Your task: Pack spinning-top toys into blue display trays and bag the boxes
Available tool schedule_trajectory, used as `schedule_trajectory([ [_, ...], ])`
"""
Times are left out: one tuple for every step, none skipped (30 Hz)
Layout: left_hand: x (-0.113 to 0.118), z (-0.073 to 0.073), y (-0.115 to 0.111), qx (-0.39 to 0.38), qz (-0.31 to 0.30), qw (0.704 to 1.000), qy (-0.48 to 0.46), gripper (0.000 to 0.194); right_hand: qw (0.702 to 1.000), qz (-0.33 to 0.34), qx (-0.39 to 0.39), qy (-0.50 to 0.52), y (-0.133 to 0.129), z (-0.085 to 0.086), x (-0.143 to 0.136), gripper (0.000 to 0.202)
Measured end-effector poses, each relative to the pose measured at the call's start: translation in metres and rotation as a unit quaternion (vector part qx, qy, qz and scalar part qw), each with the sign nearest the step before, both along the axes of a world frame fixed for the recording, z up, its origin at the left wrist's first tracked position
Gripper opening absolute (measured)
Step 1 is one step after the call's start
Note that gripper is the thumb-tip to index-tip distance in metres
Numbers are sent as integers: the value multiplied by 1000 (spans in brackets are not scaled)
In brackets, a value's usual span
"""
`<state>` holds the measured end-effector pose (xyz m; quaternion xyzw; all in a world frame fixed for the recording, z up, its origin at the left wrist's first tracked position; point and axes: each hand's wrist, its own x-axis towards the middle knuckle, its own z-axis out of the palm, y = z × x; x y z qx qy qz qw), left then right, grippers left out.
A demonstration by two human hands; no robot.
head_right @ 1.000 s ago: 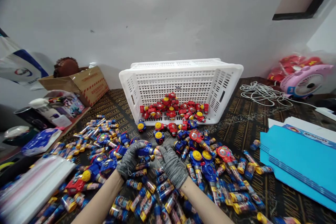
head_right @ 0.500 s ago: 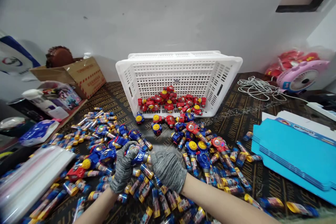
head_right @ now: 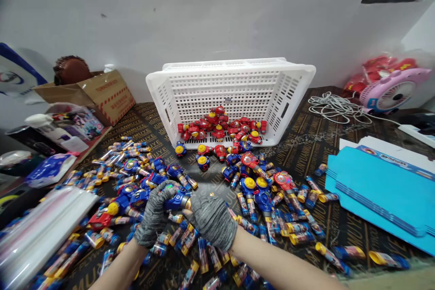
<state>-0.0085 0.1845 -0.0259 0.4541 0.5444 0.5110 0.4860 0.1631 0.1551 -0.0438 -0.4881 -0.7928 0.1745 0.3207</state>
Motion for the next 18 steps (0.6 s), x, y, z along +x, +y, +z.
schedule_trajectory([
  [-1, 1, -1, 0, 0, 1000, -1, 33, 1000, 7, 6, -21, -1, 1, -1, 37],
  [-3, 1, -1, 3, -1, 1000, -1, 32, 1000, 16, -4, -21, -3, 4, -2, 37],
  [-4, 2, -3, 7, -2, 1000, -3, 31, 999, 20, -25, -2, -4, 8, -3, 36],
  [-6, 3, -4, 14, -6, 1000, -6, 31, 997, 21, -58, 37, -6, 14, -5, 35],
  [-8, 4, -6, 20, -11, 1000, -16, 31, 990, 22, -102, 90, -9, 20, -6, 36],
  [-10, 4, -8, 24, -19, 999, -31, 31, 976, 25, -154, 149, -11, 25, -8, 39],
  [-11, 4, -9, 29, -30, 998, -49, 32, 954, 29, -215, 209, -12, 30, -9, 44],
  [-12, 4, -11, 37, -42, 997, -62, 32, 924, 36, -280, 260, -13, 33, -10, 48],
  [-12, 3, -11, 50, -48, 995, -65, 32, 890, 49, -345, 294, -13, 34, -10, 52],
  [-12, 2, -12, 65, -51, 995, -55, 32, 857, 63, -404, 314, -13, 33, -10, 53],
  [-12, 1, -12, 80, -52, 995, -34, 32, 832, 68, -446, 323, -12, 30, -10, 53],
  [-11, 0, -11, 93, -48, 994, -7, 31, 825, 60, -455, 329, -11, 26, -9, 53],
  [-10, -2, -10, 102, -39, 994, 20, 31, 842, 38, -426, 330, -10, 21, -9, 51],
  [-10, -3, -9, 104, -24, 993, 40, 30, 875, 10, -361, 323, -8, 17, -8, 48],
  [-9, -4, -7, 102, -7, 993, 52, 29, 908, -23, -279, 311, -7, 12, -7, 43],
  [-8, -5, -6, 98, 10, 993, 57, 28, 932, -45, -205, 294, -5, 9, -6, 39],
  [-8, -6, -4, 94, 22, 994, 58, 27, 942, -47, -172, 283, -4, 6, -5, 36],
  [-9, -7, -2, 91, 21, 994, 57, 27, 935, -32, -198, 291, -2, 5, -3, 34],
])
